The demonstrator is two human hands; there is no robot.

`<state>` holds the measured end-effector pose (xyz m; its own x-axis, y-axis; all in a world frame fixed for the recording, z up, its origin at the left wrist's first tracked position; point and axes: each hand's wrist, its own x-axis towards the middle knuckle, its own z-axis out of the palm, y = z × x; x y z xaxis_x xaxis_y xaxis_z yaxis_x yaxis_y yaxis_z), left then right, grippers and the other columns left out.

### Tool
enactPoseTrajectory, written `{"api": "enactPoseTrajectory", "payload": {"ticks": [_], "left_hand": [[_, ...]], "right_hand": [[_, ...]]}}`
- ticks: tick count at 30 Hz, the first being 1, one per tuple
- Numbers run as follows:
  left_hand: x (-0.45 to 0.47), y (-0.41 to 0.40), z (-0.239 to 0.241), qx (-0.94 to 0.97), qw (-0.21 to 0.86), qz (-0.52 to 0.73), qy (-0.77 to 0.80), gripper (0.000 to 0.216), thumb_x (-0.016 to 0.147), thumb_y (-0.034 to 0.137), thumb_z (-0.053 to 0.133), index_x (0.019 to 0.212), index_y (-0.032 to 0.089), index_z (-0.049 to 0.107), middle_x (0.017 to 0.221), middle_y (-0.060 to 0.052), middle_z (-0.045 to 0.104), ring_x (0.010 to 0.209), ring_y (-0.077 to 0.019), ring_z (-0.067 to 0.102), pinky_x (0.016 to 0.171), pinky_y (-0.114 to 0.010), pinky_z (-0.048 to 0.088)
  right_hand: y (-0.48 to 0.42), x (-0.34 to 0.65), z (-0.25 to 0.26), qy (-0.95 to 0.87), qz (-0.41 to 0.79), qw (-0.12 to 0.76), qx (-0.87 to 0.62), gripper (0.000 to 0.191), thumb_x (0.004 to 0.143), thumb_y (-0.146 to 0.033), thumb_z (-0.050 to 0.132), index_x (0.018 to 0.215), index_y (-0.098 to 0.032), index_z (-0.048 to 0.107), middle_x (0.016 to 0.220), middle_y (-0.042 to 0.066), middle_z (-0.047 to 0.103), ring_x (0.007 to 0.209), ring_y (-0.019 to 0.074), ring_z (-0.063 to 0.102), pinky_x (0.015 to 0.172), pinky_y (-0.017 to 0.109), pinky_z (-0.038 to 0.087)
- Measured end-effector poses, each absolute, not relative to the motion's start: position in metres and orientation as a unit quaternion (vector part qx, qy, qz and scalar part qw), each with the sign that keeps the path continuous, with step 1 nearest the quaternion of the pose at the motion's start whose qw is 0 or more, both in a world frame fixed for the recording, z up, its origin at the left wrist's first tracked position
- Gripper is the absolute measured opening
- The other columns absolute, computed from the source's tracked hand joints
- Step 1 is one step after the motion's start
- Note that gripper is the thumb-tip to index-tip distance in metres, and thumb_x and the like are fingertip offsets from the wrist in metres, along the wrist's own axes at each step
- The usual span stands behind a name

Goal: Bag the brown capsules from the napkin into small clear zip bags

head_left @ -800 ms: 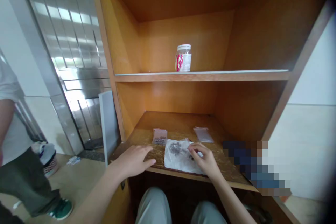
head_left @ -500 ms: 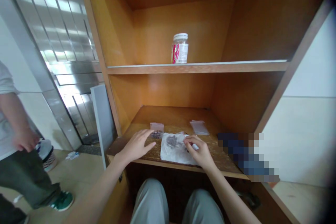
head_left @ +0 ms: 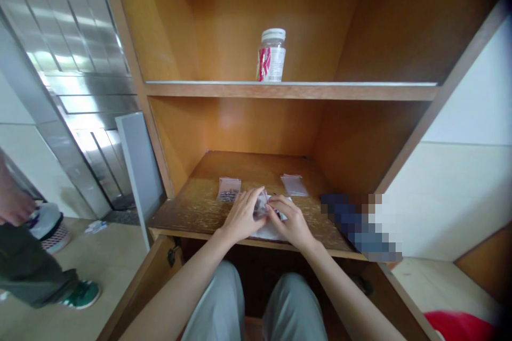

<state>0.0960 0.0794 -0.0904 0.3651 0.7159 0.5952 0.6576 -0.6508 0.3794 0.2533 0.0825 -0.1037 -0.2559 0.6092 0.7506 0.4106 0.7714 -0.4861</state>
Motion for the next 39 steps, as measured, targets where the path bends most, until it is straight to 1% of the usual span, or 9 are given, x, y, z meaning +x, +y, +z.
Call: {"api": "enactPoseTrajectory", "payload": {"ticks": [6, 12, 18, 21, 24, 28, 30, 33, 39], "left_hand": [[0.088, 0.08, -0.081, 0.806, -0.008, 0.36, 0.47, 0.067, 0.066, 0.034, 0.06, 0.125, 0.019, 0.031, 0.123, -0.011, 0.048, 0.11, -0.0275, 0.043, 0.092, -0.044, 0.032], [0.081, 0.082, -0.077, 0.798, -0.049, 0.349, 0.49, 0.069, 0.064, 0.042, 0.062, 0.123, 0.019, 0.034, 0.121, -0.011, 0.049, 0.112, -0.0281, 0.042, 0.093, -0.043, 0.03], [0.077, 0.084, -0.082, 0.782, -0.063, 0.364, 0.503, 0.058, 0.069, 0.04, 0.058, 0.118, 0.018, 0.037, 0.119, -0.012, 0.05, 0.112, -0.0275, 0.043, 0.093, -0.043, 0.031], [0.073, 0.086, -0.09, 0.781, -0.022, 0.38, 0.496, 0.056, 0.069, 0.041, 0.058, 0.116, 0.018, 0.038, 0.115, -0.012, 0.052, 0.109, -0.0268, 0.045, 0.092, -0.043, 0.032], [0.069, 0.089, -0.099, 0.779, 0.059, 0.398, 0.481, 0.053, 0.069, 0.041, 0.059, 0.112, 0.019, 0.039, 0.109, -0.009, 0.054, 0.104, -0.0241, 0.049, 0.09, -0.04, 0.035], [0.065, 0.093, -0.103, 0.768, 0.189, 0.422, 0.443, 0.042, 0.073, 0.039, 0.056, 0.106, 0.02, 0.039, 0.094, -0.005, 0.055, 0.09, -0.0177, 0.054, 0.082, -0.033, 0.041], [0.065, 0.093, -0.103, 0.763, 0.23, 0.426, 0.429, 0.039, 0.074, 0.038, 0.055, 0.104, 0.019, 0.039, 0.086, -0.003, 0.054, 0.082, -0.0155, 0.054, 0.078, -0.031, 0.042], [0.064, 0.093, -0.103, 0.755, 0.25, 0.434, 0.424, 0.039, 0.074, 0.038, 0.056, 0.104, 0.02, 0.039, 0.082, -0.001, 0.053, 0.078, -0.0146, 0.054, 0.076, -0.03, 0.042], [0.061, 0.093, -0.104, 0.741, 0.258, 0.446, 0.43, 0.04, 0.073, 0.037, 0.057, 0.105, 0.02, 0.04, 0.083, -0.001, 0.056, 0.081, -0.0151, 0.055, 0.079, -0.03, 0.041]], "right_hand": [[0.087, 0.245, -0.084, -0.8, 0.176, 0.488, -0.3, 0.022, 0.084, -0.03, 0.044, 0.085, -0.019, 0.063, 0.088, 0.007, 0.06, 0.085, 0.017, 0.057, 0.077, 0.029, 0.045], [0.095, 0.237, -0.073, -0.806, 0.221, 0.463, -0.295, 0.031, 0.087, -0.033, 0.037, 0.076, -0.019, 0.062, 0.078, 0.004, 0.059, 0.08, 0.0154, 0.056, 0.074, 0.027, 0.044], [0.105, 0.239, -0.074, -0.805, 0.25, 0.448, -0.298, 0.031, 0.086, -0.034, 0.038, 0.079, -0.018, 0.064, 0.079, 0.004, 0.06, 0.077, 0.0146, 0.057, 0.073, 0.026, 0.043], [0.109, 0.244, -0.079, -0.795, 0.25, 0.456, -0.312, 0.031, 0.086, -0.033, 0.038, 0.081, -0.017, 0.065, 0.082, 0.005, 0.062, 0.081, 0.0152, 0.057, 0.075, 0.027, 0.042], [0.112, 0.248, -0.083, -0.777, 0.252, 0.465, -0.342, 0.03, 0.086, -0.03, 0.039, 0.081, -0.015, 0.065, 0.083, 0.006, 0.063, 0.082, 0.0154, 0.058, 0.074, 0.026, 0.042], [0.117, 0.253, -0.09, -0.772, 0.23, 0.454, -0.381, 0.027, 0.083, -0.028, 0.042, 0.078, -0.015, 0.065, 0.076, 0.005, 0.063, 0.075, 0.0151, 0.058, 0.069, 0.025, 0.042], [0.119, 0.255, -0.093, -0.773, 0.216, 0.447, -0.396, 0.025, 0.082, -0.026, 0.043, 0.077, -0.015, 0.065, 0.077, 0.005, 0.064, 0.075, 0.0152, 0.058, 0.069, 0.025, 0.042], [0.122, 0.256, -0.097, -0.779, 0.193, 0.428, -0.415, 0.022, 0.08, -0.024, 0.044, 0.078, -0.015, 0.065, 0.079, 0.006, 0.065, 0.075, 0.0154, 0.058, 0.068, 0.024, 0.041], [0.122, 0.258, -0.099, -0.805, 0.143, 0.367, -0.443, 0.02, 0.079, -0.022, 0.045, 0.08, -0.015, 0.065, 0.08, 0.007, 0.066, 0.075, 0.0151, 0.058, 0.069, 0.023, 0.04]]}}
